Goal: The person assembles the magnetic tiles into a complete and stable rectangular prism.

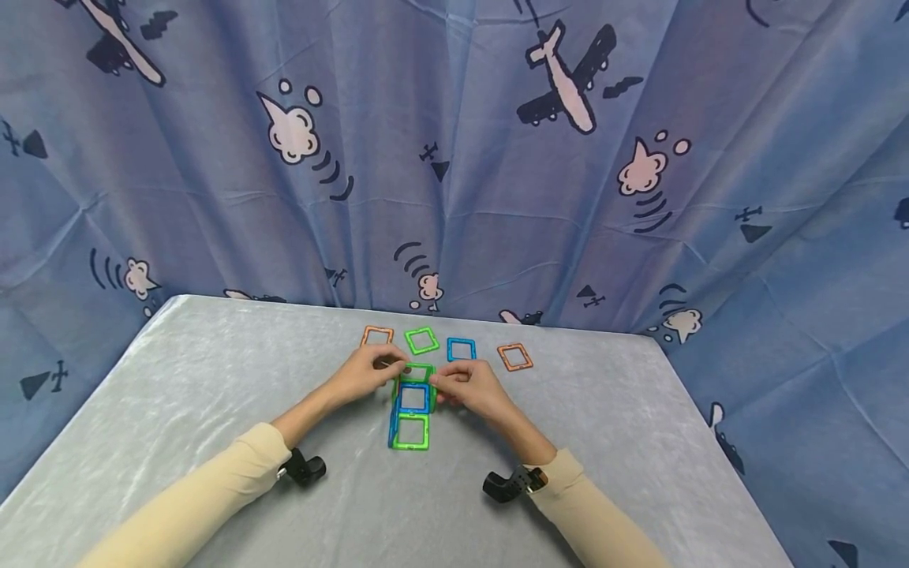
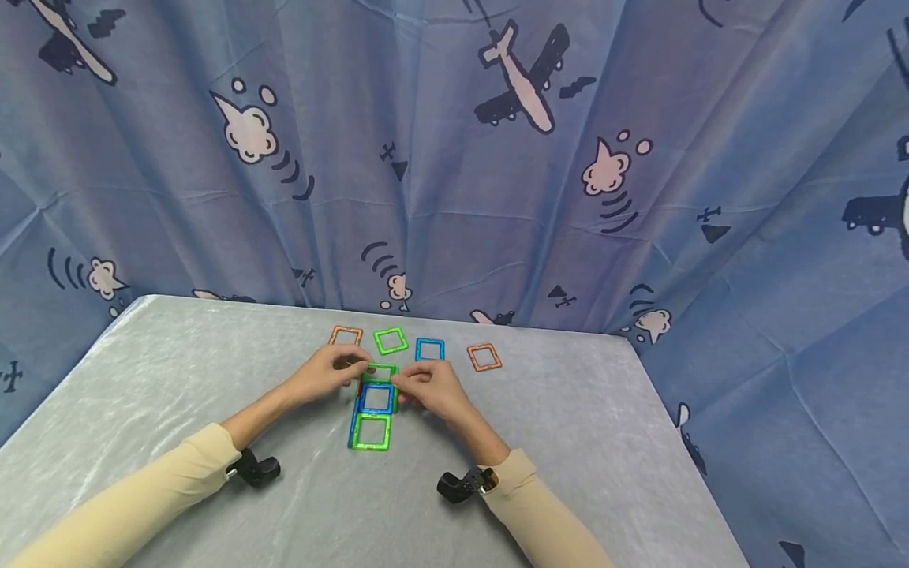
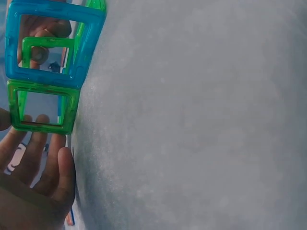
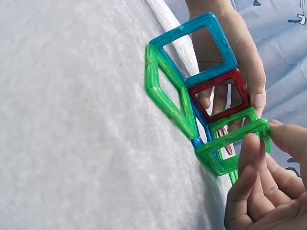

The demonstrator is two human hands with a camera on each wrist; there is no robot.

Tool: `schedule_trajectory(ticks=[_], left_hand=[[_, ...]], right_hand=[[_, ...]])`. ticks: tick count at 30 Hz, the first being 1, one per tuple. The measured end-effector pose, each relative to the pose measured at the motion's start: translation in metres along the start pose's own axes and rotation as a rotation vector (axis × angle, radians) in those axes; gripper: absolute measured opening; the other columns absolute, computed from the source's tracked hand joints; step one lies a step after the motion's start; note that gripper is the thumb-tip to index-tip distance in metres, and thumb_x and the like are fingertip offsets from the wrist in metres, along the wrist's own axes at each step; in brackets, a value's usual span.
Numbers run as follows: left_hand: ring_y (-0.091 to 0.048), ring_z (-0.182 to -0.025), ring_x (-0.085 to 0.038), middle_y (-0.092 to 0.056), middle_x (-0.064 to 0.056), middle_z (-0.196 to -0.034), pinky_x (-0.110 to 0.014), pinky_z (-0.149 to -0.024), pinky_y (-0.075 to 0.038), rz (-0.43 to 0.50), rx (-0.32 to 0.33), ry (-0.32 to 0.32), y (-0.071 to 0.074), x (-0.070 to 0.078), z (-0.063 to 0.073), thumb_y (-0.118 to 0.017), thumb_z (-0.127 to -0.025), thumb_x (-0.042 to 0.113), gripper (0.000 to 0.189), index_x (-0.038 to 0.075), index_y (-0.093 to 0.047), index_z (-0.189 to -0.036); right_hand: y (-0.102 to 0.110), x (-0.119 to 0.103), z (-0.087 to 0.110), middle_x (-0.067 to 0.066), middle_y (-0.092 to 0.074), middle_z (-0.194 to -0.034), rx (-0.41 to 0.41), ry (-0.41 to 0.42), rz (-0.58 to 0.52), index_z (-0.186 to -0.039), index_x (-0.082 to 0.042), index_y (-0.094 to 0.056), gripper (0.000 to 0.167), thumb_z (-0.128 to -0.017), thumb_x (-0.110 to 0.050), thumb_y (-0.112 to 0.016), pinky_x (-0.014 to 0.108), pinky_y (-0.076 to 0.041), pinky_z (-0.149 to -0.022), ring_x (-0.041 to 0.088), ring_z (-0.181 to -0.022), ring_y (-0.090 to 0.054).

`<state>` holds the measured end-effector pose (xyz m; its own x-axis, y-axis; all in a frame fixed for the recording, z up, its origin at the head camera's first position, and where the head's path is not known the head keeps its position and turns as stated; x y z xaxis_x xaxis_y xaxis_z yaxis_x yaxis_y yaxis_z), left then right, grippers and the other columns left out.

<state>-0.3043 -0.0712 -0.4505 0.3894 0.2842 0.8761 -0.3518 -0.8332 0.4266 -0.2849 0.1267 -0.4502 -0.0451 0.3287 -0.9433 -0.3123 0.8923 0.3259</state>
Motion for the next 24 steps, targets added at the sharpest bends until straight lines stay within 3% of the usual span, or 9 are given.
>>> schedule_trajectory(ticks=[6, 13, 18, 24], left_hand=[[-0.069, -0.090, -0.025, -0.073, -0.013, -0.103, -0.036, -0.071, -0.057, 0.015, -0.008, 0.011, 0.0000, -0.0051, -0.0001, -0.062, -0.103, 0.012, 0.017, 0.001, -0.073, -0.111], [-0.069, -0.090, -0.025, -0.073, -0.012, -0.103, -0.036, -0.071, -0.056, 0.019, -0.004, 0.006, 0.0002, -0.0053, -0.0005, -0.062, -0.103, 0.012, 0.017, 0.001, -0.073, -0.110], [-0.069, -0.094, -0.027, -0.073, -0.011, -0.104, -0.037, -0.074, -0.057, 0.021, -0.006, -0.003, 0.0004, -0.0059, -0.0005, -0.062, -0.103, 0.013, 0.017, 0.001, -0.073, -0.110], [-0.068, -0.096, -0.026, -0.072, -0.011, -0.106, -0.036, -0.078, -0.056, 0.005, 0.003, -0.003, 0.0001, -0.0079, -0.0005, -0.063, -0.103, 0.011, 0.017, 0.000, -0.072, -0.112]], right_hand=[[-0.0005, 0.0021, 0.0003, 0.013, -0.073, -0.081, -0.015, 0.002, -0.015, -0.105, 0.004, -0.074, 0.023, -0.097, -0.018, -0.073, 0.029, -0.052, -0.061, 0.028, -0.075, -0.071], [-0.0008, -0.0001, 0.0011, 0.020, -0.072, -0.084, -0.042, 0.001, -0.032, -0.109, 0.007, -0.072, 0.023, -0.099, -0.014, -0.070, 0.037, -0.054, -0.065, 0.040, -0.081, -0.069], [0.0009, 0.0053, -0.0004, 0.014, -0.073, -0.083, -0.048, 0.000, -0.053, -0.109, 0.005, -0.072, 0.025, -0.097, -0.018, -0.073, 0.028, -0.052, -0.063, 0.023, -0.075, -0.069], [0.0084, 0.0058, 0.0010, 0.020, -0.073, -0.090, -0.055, 0.001, -0.105, -0.112, 0.005, -0.070, 0.025, -0.098, -0.016, -0.072, 0.029, -0.056, -0.066, 0.021, -0.076, -0.069]])
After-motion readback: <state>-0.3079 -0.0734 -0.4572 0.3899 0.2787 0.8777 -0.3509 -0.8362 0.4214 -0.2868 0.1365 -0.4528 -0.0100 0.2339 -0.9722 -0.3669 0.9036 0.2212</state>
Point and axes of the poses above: each hand's wrist, its own z-axis away from the middle knuckle, its own y-axis out of the back of the hand, x = y × z, the point moved 6 cm from there along -z, towards the middle knuckle
